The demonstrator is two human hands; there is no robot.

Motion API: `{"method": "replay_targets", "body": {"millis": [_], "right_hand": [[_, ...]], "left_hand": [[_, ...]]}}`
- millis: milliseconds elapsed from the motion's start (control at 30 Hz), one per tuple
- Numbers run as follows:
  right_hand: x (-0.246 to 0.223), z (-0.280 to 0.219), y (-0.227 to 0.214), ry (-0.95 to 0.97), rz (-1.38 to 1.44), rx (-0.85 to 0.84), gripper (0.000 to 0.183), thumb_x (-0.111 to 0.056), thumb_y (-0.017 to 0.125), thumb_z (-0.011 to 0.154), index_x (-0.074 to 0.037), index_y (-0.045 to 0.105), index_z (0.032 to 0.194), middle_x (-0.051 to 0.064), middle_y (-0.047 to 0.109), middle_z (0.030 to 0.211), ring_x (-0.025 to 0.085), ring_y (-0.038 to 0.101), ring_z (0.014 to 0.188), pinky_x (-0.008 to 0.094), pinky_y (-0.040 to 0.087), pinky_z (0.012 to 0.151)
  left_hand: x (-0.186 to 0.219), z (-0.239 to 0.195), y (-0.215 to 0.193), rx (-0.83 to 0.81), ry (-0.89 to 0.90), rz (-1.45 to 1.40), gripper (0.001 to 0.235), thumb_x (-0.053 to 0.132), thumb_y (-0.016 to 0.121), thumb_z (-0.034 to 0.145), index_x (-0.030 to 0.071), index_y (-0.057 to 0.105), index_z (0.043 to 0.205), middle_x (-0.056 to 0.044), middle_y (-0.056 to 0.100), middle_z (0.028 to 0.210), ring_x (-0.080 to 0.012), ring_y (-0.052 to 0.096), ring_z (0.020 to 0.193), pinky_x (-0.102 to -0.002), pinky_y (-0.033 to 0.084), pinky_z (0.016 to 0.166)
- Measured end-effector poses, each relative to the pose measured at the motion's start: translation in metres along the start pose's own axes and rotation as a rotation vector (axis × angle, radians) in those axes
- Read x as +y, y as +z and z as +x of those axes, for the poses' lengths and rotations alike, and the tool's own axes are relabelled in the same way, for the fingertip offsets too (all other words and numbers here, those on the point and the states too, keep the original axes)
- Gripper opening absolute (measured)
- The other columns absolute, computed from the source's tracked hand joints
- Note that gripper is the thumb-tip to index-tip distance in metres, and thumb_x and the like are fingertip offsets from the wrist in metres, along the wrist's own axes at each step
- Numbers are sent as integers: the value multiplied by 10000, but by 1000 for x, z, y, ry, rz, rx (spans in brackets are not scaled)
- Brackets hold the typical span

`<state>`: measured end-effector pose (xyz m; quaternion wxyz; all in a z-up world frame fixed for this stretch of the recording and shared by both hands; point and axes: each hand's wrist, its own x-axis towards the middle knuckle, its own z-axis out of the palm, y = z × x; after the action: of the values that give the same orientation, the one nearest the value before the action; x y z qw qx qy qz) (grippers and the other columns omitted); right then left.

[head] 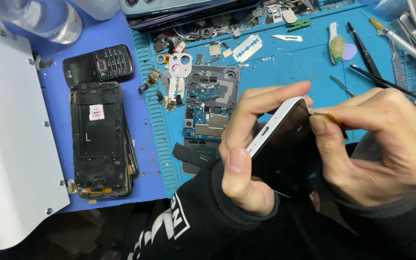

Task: Carefully prying the screen and cleaning adhesive from the internal frame of a smartphone.

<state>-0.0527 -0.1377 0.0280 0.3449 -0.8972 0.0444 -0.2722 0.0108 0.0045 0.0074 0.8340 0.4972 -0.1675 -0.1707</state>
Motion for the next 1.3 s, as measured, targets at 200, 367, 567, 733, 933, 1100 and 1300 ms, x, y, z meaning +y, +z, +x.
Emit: {"method": "replay_targets", "body": {"millis": [200, 367, 567, 733, 933, 1100, 1300], "right_hand": [[1, -5, -3, 6, -23, -21, 89, 95, 750, 958, 70, 697, 1025, 156, 679, 898, 189, 668, 745, 252, 513, 688], [2, -3, -10, -2, -46, -53, 134, 120, 766, 915, 71, 695, 1017, 149, 674, 896, 193, 658, 704, 262, 489, 643], [9, -13, -11, 49, -31, -65, 134, 119, 782, 887, 62, 700, 976, 144, 666, 865, 183, 650, 702, 252, 477, 613], [7, -24, 0, 151, -20, 20, 135, 102, 795, 938, 43, 700, 1014, 122, 661, 844, 165, 643, 709, 250, 473, 655], [10, -27, 7, 91, -14, 58, 157, 120, 790, 959, 37, 683, 1039, 126, 661, 865, 172, 626, 729, 253, 469, 664], [5, -23, 6, 140, -29, 38, 149, 111, 791, 930, 38, 692, 1015, 118, 651, 840, 162, 609, 695, 247, 457, 636], [7, -17, -9, 115, -48, -61, 142, 97, 800, 886, 43, 709, 980, 118, 643, 835, 153, 598, 637, 253, 441, 584]], "left_hand": [[-6, -2, -1, 37, 4, -82, 851, 632, 341, 1068, -126, 577, 1374, -191, 602, 1156, -236, 604, 1037, -334, 490, 975], [-4, -1, 1, -19, -36, -116, 851, 631, 365, 1069, -135, 569, 1380, -188, 604, 1143, -237, 611, 1026, -340, 495, 969], [-3, -2, 1, 4, -123, -227, 844, 621, 408, 1065, -139, 522, 1413, -193, 592, 1165, -255, 598, 1064, -377, 495, 1010], [0, 2, 0, 16, -201, -304, 850, 629, 418, 1032, -123, 485, 1425, -192, 570, 1202, -277, 591, 1104, -419, 499, 1031], [-3, 2, -2, 50, -188, -308, 846, 624, 425, 1027, -122, 483, 1421, -200, 565, 1201, -291, 590, 1104, -449, 506, 1025], [-2, 2, -2, 51, -190, -287, 843, 627, 418, 1020, -113, 476, 1420, -190, 565, 1195, -286, 591, 1094, -447, 508, 1022], [-2, -3, -1, 24, -186, -292, 840, 620, 425, 1040, -123, 483, 1428, -192, 560, 1195, -277, 585, 1098, -428, 504, 1022]]}}
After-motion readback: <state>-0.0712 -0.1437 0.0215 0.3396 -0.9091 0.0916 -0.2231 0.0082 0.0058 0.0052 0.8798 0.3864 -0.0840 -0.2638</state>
